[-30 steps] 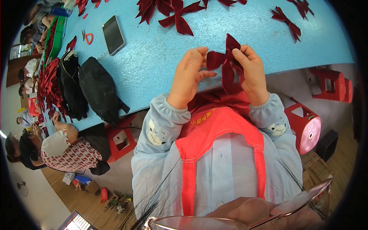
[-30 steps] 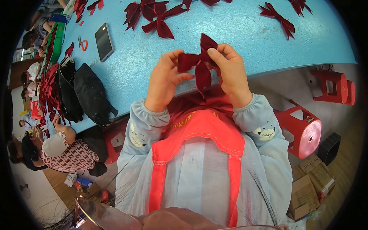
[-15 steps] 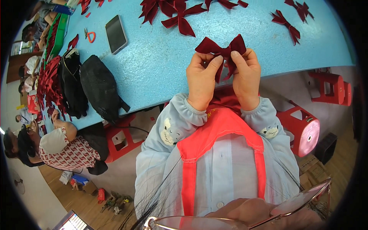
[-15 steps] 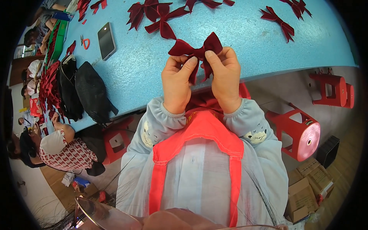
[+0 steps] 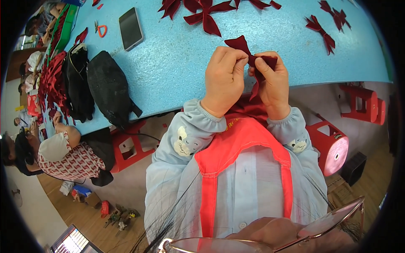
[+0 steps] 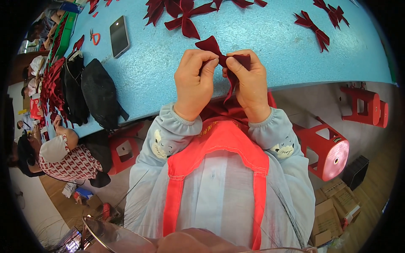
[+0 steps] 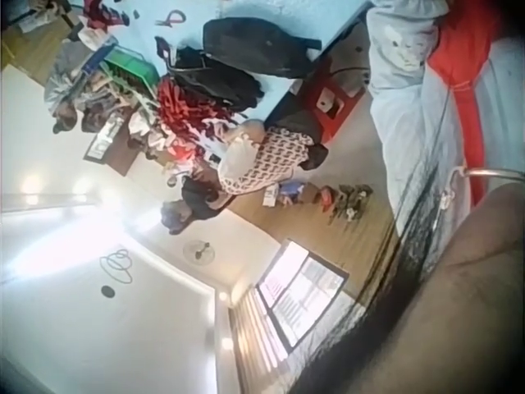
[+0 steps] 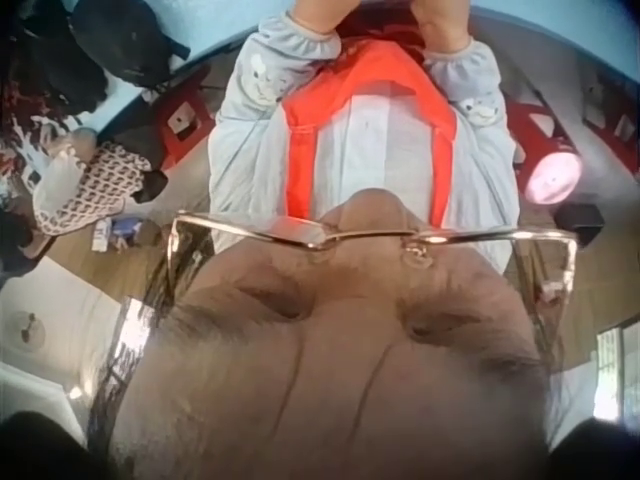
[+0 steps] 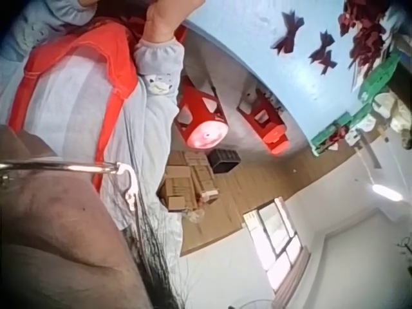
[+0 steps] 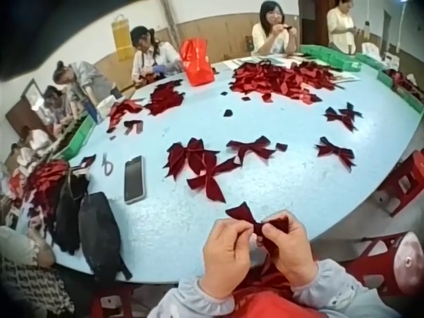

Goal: Assembling and inspecting red fabric bows at a workbench.

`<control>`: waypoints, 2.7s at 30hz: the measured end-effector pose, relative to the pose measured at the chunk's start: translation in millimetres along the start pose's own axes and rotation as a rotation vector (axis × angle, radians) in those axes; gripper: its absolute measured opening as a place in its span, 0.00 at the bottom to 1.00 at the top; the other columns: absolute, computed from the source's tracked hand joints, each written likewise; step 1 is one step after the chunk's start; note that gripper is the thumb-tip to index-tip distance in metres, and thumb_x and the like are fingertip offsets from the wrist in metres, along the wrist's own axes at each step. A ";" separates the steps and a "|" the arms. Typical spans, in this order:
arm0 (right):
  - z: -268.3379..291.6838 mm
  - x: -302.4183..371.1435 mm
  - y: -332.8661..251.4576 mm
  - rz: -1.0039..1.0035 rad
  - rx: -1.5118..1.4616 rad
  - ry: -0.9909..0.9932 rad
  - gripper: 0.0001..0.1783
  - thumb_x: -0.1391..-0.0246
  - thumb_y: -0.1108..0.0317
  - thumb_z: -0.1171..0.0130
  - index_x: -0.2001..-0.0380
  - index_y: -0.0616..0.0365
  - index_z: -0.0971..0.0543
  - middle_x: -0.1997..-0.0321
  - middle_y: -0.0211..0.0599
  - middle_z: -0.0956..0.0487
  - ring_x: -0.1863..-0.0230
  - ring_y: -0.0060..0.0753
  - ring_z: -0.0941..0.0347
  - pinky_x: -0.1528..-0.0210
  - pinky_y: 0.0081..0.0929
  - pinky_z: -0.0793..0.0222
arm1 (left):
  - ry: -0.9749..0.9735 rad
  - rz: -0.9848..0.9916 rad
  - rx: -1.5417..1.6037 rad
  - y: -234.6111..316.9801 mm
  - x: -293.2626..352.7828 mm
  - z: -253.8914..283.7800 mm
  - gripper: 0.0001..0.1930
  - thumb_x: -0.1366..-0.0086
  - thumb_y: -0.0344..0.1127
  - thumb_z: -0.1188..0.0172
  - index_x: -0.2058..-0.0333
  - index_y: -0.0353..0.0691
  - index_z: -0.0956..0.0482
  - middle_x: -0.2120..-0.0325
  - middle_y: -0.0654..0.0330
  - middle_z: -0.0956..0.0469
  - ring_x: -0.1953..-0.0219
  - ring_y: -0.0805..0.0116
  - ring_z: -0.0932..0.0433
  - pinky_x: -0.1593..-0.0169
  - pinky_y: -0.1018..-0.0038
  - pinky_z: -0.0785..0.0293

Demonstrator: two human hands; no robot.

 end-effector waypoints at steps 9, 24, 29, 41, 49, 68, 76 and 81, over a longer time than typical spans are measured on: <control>-13.4 20.0 -29.9 0.706 0.530 -0.093 0.09 0.50 0.82 0.45 0.65 0.60 0.28 0.64 0.36 0.28 0.67 0.25 0.30 0.65 0.20 0.34 | -0.297 1.353 1.461 -15.9 39.8 -36.9 0.04 0.37 0.30 0.55 0.69 0.37 0.32 0.77 0.64 0.35 0.82 0.76 0.40 0.83 0.82 0.47; -4.4 9.4 -12.7 0.213 -0.001 0.008 0.06 0.49 0.78 0.44 0.66 0.60 0.27 0.68 0.34 0.25 0.70 0.24 0.31 0.67 0.20 0.34 | -0.254 1.071 1.214 -25.4 44.1 -35.5 0.10 0.33 0.36 0.56 0.66 0.36 0.30 0.74 0.63 0.28 0.78 0.77 0.34 0.79 0.81 0.39; -3.5 8.8 -7.4 0.116 -0.035 0.019 0.05 0.46 0.74 0.45 0.65 0.58 0.27 0.69 0.30 0.25 0.71 0.21 0.31 0.66 0.20 0.34 | -0.165 0.927 1.051 -24.9 37.6 -22.0 0.09 0.36 0.36 0.50 0.64 0.36 0.28 0.71 0.64 0.24 0.73 0.78 0.29 0.72 0.82 0.33; -3.4 5.3 -9.2 0.193 0.041 -0.087 0.06 0.47 0.75 0.44 0.65 0.59 0.27 0.67 0.31 0.26 0.71 0.22 0.31 0.67 0.20 0.34 | -0.120 0.627 0.615 -19.1 24.9 -12.1 0.08 0.43 0.29 0.42 0.64 0.34 0.25 0.72 0.63 0.23 0.72 0.79 0.27 0.69 0.82 0.31; -6.1 0.6 -10.4 -0.040 0.236 -0.191 0.09 0.48 0.76 0.45 0.61 0.63 0.26 0.64 0.33 0.25 0.66 0.22 0.30 0.63 0.19 0.34 | -0.155 -0.067 -0.012 11.9 1.8 9.8 0.07 0.46 0.27 0.41 0.66 0.40 0.25 0.78 0.60 0.28 0.78 0.66 0.27 0.76 0.74 0.31; -28.4 29.7 -35.1 0.854 0.887 -0.326 0.13 0.55 0.86 0.43 0.64 0.62 0.24 0.64 0.38 0.24 0.67 0.23 0.30 0.68 0.15 0.35 | -0.216 0.959 1.011 -37.6 46.8 -21.8 0.04 0.38 0.30 0.51 0.68 0.37 0.29 0.79 0.66 0.32 0.84 0.76 0.35 0.82 0.78 0.40; -16.9 25.8 -22.9 0.671 0.855 -0.253 0.14 0.55 0.86 0.43 0.64 0.62 0.24 0.64 0.38 0.24 0.67 0.22 0.31 0.70 0.15 0.37 | -0.114 1.002 0.908 -33.9 60.9 -32.7 0.05 0.37 0.33 0.52 0.66 0.39 0.31 0.79 0.67 0.33 0.86 0.79 0.41 0.83 0.80 0.47; -2.9 15.4 -19.7 0.434 0.605 -0.213 0.11 0.53 0.83 0.44 0.64 0.63 0.24 0.63 0.35 0.24 0.66 0.20 0.32 0.66 0.16 0.37 | -0.375 1.152 1.640 -29.0 68.3 -44.8 0.08 0.35 0.37 0.52 0.65 0.39 0.30 0.77 0.67 0.31 0.83 0.80 0.37 0.80 0.82 0.43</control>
Point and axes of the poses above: each hand's wrist, its own x-axis away from the middle knuckle, its own z-axis out of the back of the hand, y = z × x, the point moved 7 cm from there along -x, towards the middle knuckle
